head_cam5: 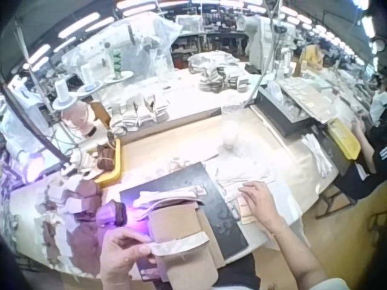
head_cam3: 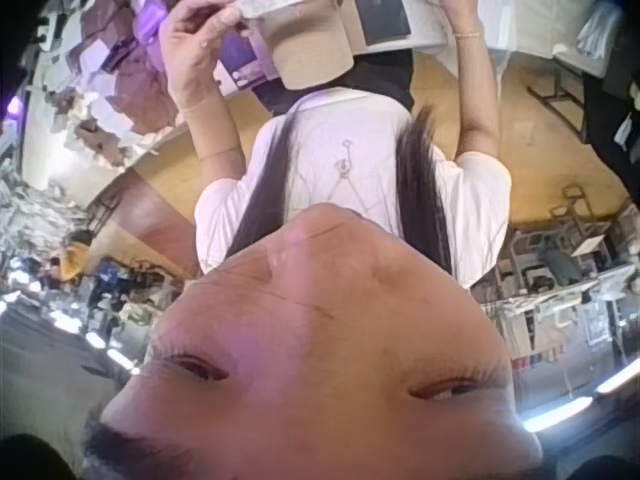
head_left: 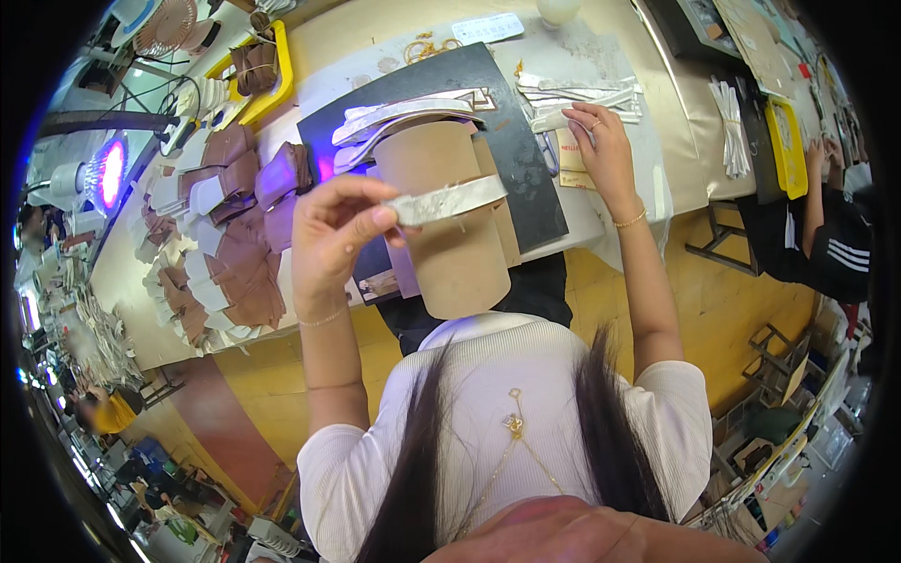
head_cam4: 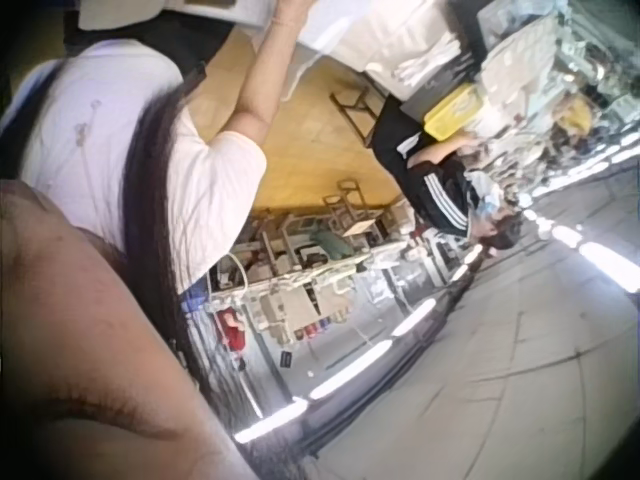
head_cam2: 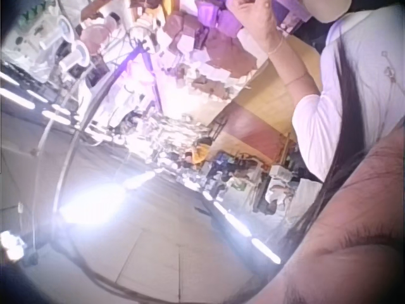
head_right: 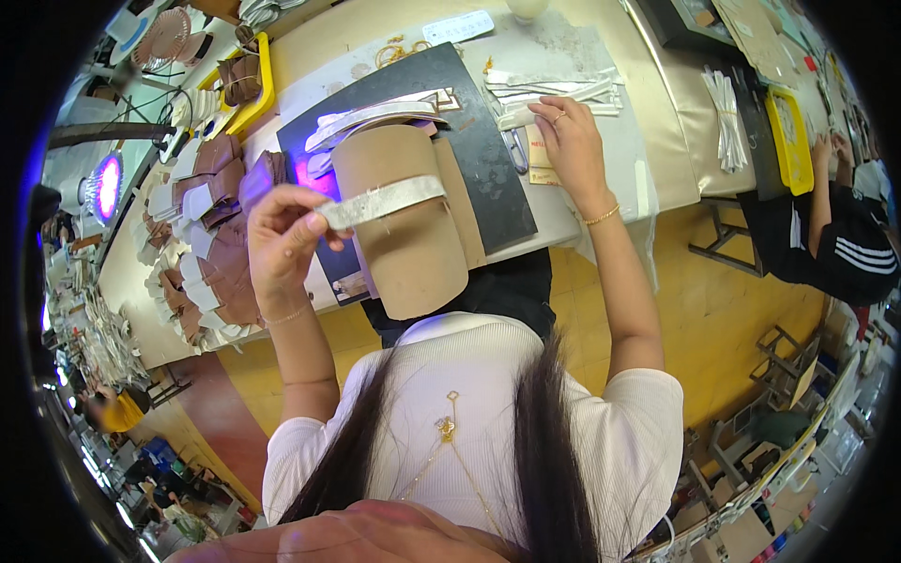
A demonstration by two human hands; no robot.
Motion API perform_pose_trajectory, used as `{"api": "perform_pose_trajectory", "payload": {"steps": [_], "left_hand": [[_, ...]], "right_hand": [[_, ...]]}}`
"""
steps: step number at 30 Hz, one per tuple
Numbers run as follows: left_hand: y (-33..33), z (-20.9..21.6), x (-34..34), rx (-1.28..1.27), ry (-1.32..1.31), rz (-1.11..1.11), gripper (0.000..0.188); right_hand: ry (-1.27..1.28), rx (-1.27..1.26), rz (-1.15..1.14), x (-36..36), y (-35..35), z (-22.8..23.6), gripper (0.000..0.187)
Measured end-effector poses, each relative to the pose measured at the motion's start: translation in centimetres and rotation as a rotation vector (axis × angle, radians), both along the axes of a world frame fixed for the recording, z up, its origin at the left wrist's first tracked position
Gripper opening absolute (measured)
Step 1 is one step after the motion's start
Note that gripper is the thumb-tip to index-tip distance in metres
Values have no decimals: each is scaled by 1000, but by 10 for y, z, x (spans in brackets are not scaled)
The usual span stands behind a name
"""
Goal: The person wraps a cylindrical cardboard object with strips of white tape. They repeatedly pick up tape strips, align them around the cylinder, and press them into place. The person also briefly handles a black water bottle before returning to the wrapping task.
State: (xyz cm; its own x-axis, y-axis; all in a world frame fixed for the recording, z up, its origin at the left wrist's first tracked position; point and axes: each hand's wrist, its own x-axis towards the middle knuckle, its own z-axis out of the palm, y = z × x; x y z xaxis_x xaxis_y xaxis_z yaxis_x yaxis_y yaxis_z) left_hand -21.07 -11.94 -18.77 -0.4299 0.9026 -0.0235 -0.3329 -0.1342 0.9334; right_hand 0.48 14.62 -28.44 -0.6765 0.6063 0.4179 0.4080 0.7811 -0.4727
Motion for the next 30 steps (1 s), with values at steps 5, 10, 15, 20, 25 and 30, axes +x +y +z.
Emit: {"api": "perform_pose_trajectory", "payload": {"steps": [5, 10, 15, 20, 25, 30], "left_hand": [[29, -4, -40, 18, 45, 183, 24], [43, -50, -96, -436, 319, 186, 24], [33, -84, -105, -530, 1018, 343, 27], [-26, -59, -93, -590, 796, 434, 31], [-131, -32, -121, -424, 579, 957, 20], [-290, -58, -210, -444, 486, 1544, 23]], "right_hand": [[-179, 201, 143, -2, 22, -10, 20], [-259, 419, 264, 1, 28, -12, 21], [-335, 486, 367, 6, 39, -11, 24], [-299, 502, 470, -2, 40, -10, 33], [-418, 619, 556, -1, 45, -10, 41], [-528, 658, 626, -5, 51, -6, 42]]}}
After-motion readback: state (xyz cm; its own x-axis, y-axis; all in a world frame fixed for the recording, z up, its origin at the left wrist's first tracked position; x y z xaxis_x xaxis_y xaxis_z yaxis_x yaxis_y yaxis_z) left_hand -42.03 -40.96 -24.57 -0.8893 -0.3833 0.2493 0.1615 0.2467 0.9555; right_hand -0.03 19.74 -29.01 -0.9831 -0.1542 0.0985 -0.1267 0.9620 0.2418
